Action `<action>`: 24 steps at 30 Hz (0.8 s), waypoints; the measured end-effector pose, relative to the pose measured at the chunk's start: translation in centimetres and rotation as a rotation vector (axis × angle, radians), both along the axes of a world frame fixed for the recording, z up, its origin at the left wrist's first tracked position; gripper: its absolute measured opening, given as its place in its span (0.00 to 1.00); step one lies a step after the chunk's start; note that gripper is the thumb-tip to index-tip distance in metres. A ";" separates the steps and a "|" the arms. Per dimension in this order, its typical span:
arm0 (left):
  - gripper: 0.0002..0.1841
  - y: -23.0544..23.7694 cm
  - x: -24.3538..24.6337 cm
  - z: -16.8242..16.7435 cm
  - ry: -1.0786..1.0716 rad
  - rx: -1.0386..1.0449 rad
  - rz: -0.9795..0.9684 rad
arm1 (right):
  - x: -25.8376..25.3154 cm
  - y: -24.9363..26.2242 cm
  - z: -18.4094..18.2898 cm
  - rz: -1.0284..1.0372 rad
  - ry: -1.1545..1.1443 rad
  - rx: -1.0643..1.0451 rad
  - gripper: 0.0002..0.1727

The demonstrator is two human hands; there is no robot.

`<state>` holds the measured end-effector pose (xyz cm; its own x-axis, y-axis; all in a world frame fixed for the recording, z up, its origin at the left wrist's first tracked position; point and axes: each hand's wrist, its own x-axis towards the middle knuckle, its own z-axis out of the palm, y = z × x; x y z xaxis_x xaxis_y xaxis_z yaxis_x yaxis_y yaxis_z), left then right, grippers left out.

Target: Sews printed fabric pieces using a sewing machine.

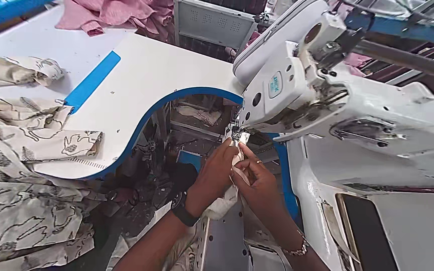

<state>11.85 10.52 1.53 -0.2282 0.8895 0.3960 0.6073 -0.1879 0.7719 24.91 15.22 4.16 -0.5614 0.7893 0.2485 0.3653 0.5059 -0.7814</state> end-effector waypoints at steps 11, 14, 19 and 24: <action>0.15 -10.1 0.2 3.8 -0.224 -0.447 -0.229 | 12.5 -1.6 0.6 0.236 -0.692 -0.327 0.16; 0.12 -10.6 1.9 2.2 -0.058 -0.134 -0.044 | 9.9 -5.3 4.8 0.382 -0.645 0.378 0.21; 0.09 -9.6 3.2 0.2 0.025 0.104 0.104 | 4.4 -10.8 7.9 0.502 -0.799 0.314 0.14; 0.11 -10.3 2.7 1.1 -0.002 -0.098 0.039 | 3.6 -9.7 11.5 0.391 -0.993 0.254 0.20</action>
